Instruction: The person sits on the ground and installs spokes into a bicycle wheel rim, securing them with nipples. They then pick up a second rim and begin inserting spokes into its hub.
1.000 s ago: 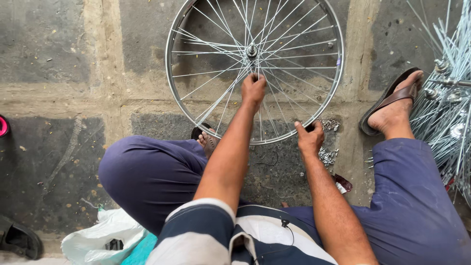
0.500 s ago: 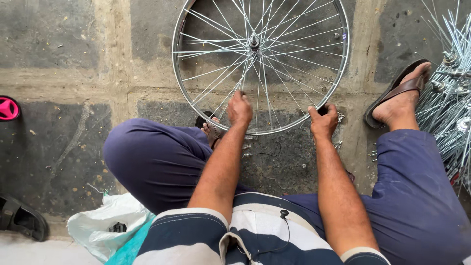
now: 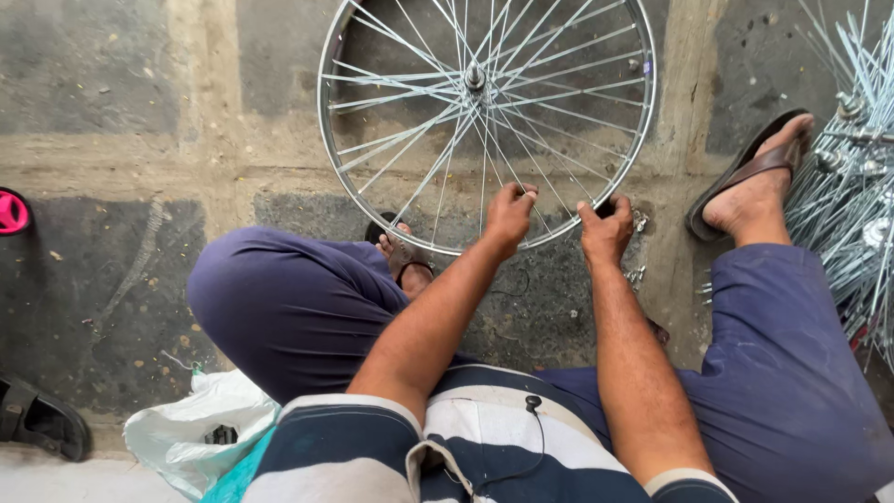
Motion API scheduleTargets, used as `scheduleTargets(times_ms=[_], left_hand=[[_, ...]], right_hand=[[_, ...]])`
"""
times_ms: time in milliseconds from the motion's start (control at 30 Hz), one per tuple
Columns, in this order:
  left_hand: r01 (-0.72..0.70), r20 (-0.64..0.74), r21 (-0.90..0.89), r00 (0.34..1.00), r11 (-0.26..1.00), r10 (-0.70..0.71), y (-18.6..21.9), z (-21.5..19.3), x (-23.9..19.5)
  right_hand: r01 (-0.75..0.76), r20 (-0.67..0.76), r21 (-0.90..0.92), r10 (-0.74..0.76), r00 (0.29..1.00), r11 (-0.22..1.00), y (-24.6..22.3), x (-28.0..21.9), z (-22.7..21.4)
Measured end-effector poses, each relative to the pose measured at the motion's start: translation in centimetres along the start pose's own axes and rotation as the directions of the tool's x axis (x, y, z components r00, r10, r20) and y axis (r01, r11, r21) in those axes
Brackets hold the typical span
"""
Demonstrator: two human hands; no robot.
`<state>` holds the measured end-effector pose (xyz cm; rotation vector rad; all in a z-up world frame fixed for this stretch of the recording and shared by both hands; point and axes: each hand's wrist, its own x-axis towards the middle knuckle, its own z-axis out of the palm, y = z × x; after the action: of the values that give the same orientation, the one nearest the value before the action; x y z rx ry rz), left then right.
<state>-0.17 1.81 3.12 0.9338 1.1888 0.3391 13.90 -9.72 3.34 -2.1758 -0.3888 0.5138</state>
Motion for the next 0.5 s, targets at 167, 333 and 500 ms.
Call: scheduleTargets(times_ms=[167,333,500], left_hand=[[-0.271,-0.057,0.749,0.882,0.604,0.467,-2.1,0.3,-2.3],[-0.181,0.21,0.458,0.973,0.871,0.092,-4.8,-0.5,-0.1],[-0.225,0.184,0.417,0.97,0.881,0.16,-5.2,0.1,0.4]], right_hand=[[-0.004,0.031,0.103,0.001,1.0,0.995,0.3,0.4,0.3],[-0.208,0.212,0.422,0.127,0.969,0.882,2.8,1.7,-1.0],[-0.224,0.153,0.318,0.183,0.971,0.921,6.5,5.3,-5.7]])
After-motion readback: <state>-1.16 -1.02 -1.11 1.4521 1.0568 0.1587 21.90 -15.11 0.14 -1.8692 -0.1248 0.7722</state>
